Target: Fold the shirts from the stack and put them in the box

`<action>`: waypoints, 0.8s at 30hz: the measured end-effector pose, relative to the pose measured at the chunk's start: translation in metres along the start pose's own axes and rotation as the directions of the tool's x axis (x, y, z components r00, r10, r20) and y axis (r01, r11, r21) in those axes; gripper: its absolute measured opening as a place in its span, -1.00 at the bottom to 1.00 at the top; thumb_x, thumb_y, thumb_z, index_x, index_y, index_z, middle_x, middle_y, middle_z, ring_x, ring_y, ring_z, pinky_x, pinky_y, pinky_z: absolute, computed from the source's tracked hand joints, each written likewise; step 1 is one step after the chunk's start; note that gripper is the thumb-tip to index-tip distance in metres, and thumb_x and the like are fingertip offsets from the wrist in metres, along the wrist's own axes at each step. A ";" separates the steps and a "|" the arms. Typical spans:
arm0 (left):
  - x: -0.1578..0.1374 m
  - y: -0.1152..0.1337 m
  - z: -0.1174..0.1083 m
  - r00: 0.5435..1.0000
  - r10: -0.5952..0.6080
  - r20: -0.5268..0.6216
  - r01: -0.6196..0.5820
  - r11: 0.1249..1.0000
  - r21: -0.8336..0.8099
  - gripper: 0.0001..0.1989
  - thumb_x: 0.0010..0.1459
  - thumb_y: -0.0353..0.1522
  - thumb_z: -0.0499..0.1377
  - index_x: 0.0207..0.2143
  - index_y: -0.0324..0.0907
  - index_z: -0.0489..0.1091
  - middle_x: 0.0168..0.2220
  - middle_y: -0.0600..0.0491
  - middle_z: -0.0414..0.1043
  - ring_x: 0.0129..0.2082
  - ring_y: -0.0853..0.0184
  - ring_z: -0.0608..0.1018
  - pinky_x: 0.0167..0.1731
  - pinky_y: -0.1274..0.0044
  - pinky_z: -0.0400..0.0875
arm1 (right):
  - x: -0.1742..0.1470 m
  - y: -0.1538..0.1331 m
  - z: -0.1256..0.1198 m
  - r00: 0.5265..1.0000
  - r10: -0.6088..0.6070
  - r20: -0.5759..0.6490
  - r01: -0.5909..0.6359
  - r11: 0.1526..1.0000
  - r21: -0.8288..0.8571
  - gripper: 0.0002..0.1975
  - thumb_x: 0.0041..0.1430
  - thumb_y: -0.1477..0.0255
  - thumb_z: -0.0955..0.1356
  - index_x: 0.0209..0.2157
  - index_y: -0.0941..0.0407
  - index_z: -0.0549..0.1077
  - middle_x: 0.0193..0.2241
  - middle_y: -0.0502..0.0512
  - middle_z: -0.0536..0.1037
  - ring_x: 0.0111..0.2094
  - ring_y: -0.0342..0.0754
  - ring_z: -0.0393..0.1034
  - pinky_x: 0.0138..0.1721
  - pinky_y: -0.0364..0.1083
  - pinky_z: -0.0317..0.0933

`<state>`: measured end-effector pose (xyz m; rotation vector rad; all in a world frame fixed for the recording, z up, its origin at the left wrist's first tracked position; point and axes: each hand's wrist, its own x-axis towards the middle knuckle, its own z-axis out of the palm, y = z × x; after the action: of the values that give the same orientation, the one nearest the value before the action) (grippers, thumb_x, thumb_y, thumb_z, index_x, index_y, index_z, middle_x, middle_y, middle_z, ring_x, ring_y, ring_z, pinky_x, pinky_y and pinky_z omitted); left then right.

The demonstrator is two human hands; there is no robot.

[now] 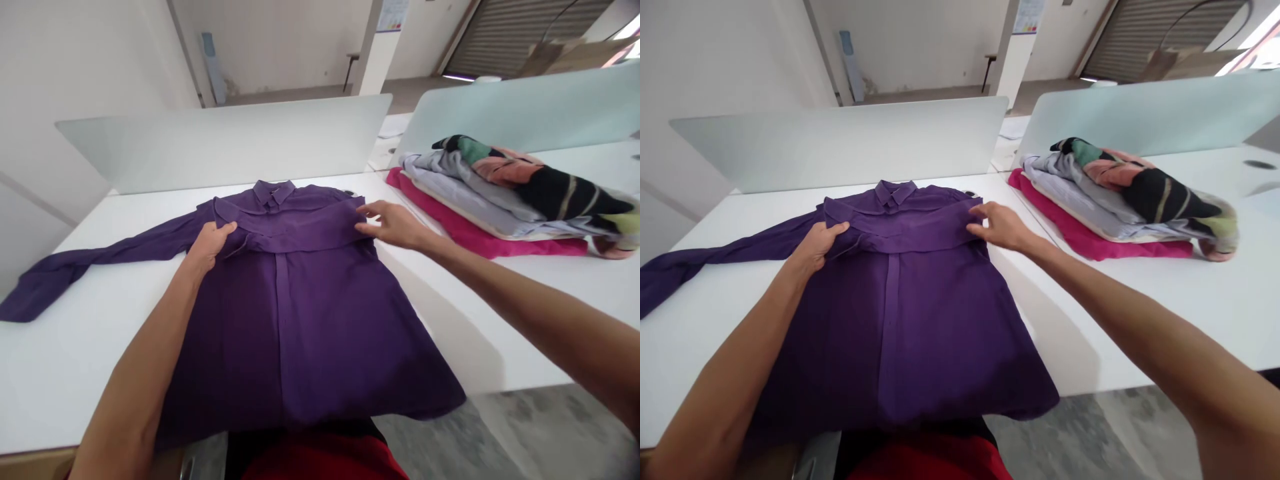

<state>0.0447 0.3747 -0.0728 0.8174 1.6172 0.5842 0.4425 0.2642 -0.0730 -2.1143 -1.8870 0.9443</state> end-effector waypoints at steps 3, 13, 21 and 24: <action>0.006 0.015 0.005 1.000 0.010 -0.024 -0.011 0.999 -0.042 -0.83 -0.05 -0.39 0.41 -0.37 -0.24 0.53 -0.43 -0.03 0.60 -0.38 0.15 0.67 -0.29 0.37 0.64 | -0.018 0.002 0.025 0.981 -0.186 0.061 0.194 0.966 -0.168 -0.44 0.22 0.19 0.43 0.17 0.18 0.52 0.21 0.37 0.49 0.17 0.29 0.42 0.18 0.23 0.36; 0.042 0.025 -0.006 0.996 -0.026 -0.081 0.015 0.992 -0.129 -0.85 0.00 -0.39 0.37 -0.42 -0.17 0.44 -0.58 0.12 0.48 -0.41 0.26 0.64 -0.31 0.45 0.60 | -0.026 -0.007 0.050 0.980 -0.200 -0.016 0.186 0.935 -0.303 -0.58 0.36 0.40 0.23 0.13 0.13 0.56 0.17 0.29 0.53 0.10 0.20 0.46 0.10 0.17 0.42; 0.034 -0.010 -0.027 0.991 -0.122 -0.062 0.119 0.992 -0.051 -0.81 0.02 -0.43 0.37 -0.49 -0.22 0.39 -0.53 0.11 0.46 -0.52 0.39 0.51 -0.28 0.43 0.58 | -0.031 0.001 0.064 0.987 -0.160 -0.026 0.140 0.921 -0.363 -0.56 0.38 0.29 0.20 0.09 0.08 0.60 0.09 0.24 0.60 0.05 0.23 0.48 0.00 0.18 0.42; 0.038 -0.005 -0.026 0.987 -0.145 -0.062 0.144 0.989 -0.025 -0.86 0.08 -0.47 0.32 -0.46 -0.22 0.40 -0.56 0.08 0.43 -0.50 0.34 0.52 -0.20 0.33 0.62 | -0.028 -0.008 0.060 0.992 -0.125 -0.018 0.106 0.905 -0.412 -0.56 0.41 0.28 0.20 0.07 0.09 0.61 0.10 0.25 0.60 0.01 0.22 0.51 -0.04 0.15 0.40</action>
<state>0.0149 0.4021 -0.0952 0.6654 1.7097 0.5270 0.4030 0.2228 -0.1062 -2.1746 -2.3247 0.5003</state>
